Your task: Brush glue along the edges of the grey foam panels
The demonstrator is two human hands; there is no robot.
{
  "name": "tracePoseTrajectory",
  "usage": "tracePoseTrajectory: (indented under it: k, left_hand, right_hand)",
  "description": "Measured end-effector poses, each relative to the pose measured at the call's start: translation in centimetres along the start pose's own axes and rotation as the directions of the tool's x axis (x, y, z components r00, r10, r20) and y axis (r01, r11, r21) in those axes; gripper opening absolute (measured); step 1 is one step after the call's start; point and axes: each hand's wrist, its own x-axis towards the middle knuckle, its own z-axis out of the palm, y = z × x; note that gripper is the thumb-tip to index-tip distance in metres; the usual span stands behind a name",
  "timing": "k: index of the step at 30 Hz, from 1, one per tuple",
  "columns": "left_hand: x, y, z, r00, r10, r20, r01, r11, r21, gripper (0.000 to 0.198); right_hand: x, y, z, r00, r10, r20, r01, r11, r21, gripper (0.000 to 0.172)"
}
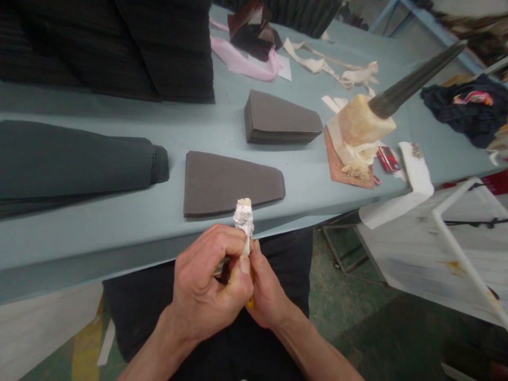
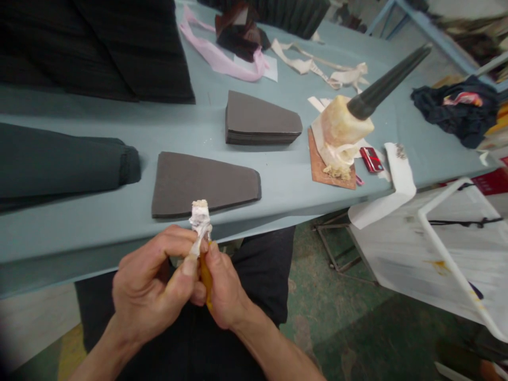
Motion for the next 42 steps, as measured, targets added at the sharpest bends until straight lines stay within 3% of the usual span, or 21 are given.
tracePoseTrajectory:
  k: [3, 6, 12, 16, 18, 22, 25, 28, 36, 39, 42]
  left_hand:
    - [-0.3, -0.2, 0.0, 1.000, 0.006, 0.015, -0.007, 0.999, 0.046, 0.018]
    - [-0.5, -0.5, 0.1, 1.000, 0.004, 0.019, -0.005, 1.000, 0.029, 0.018]
    - [-0.9, -1.8, 0.5, 0.998, -0.030, 0.056, 0.040, 0.981, -0.188, 0.015]
    - [-1.5, -2.5, 0.8, 0.988, -0.137, 0.077, 0.155, 0.929, -0.336, 0.013]
    - [-1.7, -2.6, 1.0, 0.969, -0.219, 0.112, 0.246, 0.864, -0.440, 0.015]
    - [-1.4, -2.2, 1.2, 0.911, -0.390, 0.134, 0.372, 0.636, -0.677, 0.025]
    - [-0.8, -1.6, 1.1, 0.873, -0.464, 0.150, 0.398, 0.500, -0.770, 0.034]
    - [-0.3, -1.2, 0.9, 0.835, -0.527, 0.157, 0.425, 0.437, -0.793, 0.040]
    - [-0.8, -1.0, 0.7, 0.898, -0.430, 0.094, 0.353, 0.577, -0.736, 0.031]
    - [-1.0, -1.0, 0.5, 0.894, -0.435, 0.107, 0.353, 0.538, -0.765, 0.030]
    - [-1.1, -1.0, 0.3, 0.852, -0.506, 0.135, 0.378, 0.417, -0.826, 0.031]
  right_hand:
    - [0.0, -0.6, 0.0, 0.987, -0.160, 0.009, 0.157, 0.956, -0.250, 0.076]
    - [-0.2, -1.0, 0.0, 0.976, -0.210, -0.053, 0.184, 0.935, -0.304, 0.071]
    - [-0.1, -0.9, 0.3, 0.994, -0.006, -0.107, 0.001, 0.999, -0.044, 0.069]
    - [0.3, -1.1, 0.5, 0.986, 0.152, -0.068, -0.134, 0.966, 0.220, 0.069]
    - [0.4, -1.4, 0.5, 0.978, 0.210, -0.020, -0.193, 0.931, 0.310, 0.072]
    - [0.5, -1.9, 0.4, 0.953, 0.270, 0.137, -0.302, 0.867, 0.395, 0.073]
    - [0.3, -2.1, 0.4, 0.959, 0.214, 0.186, -0.276, 0.859, 0.431, 0.066]
    - [-0.1, -2.2, 0.8, 0.974, 0.147, 0.173, -0.210, 0.873, 0.440, 0.060]
    - [-0.4, -1.7, 1.7, 0.997, 0.043, 0.056, -0.057, 0.955, 0.289, 0.064]
    - [-0.4, -1.3, 1.6, 0.999, 0.048, 0.006, -0.048, 0.969, 0.241, 0.065]
    - [-0.4, -1.1, 1.6, 0.997, 0.082, -0.009, -0.076, 0.955, 0.288, 0.065]
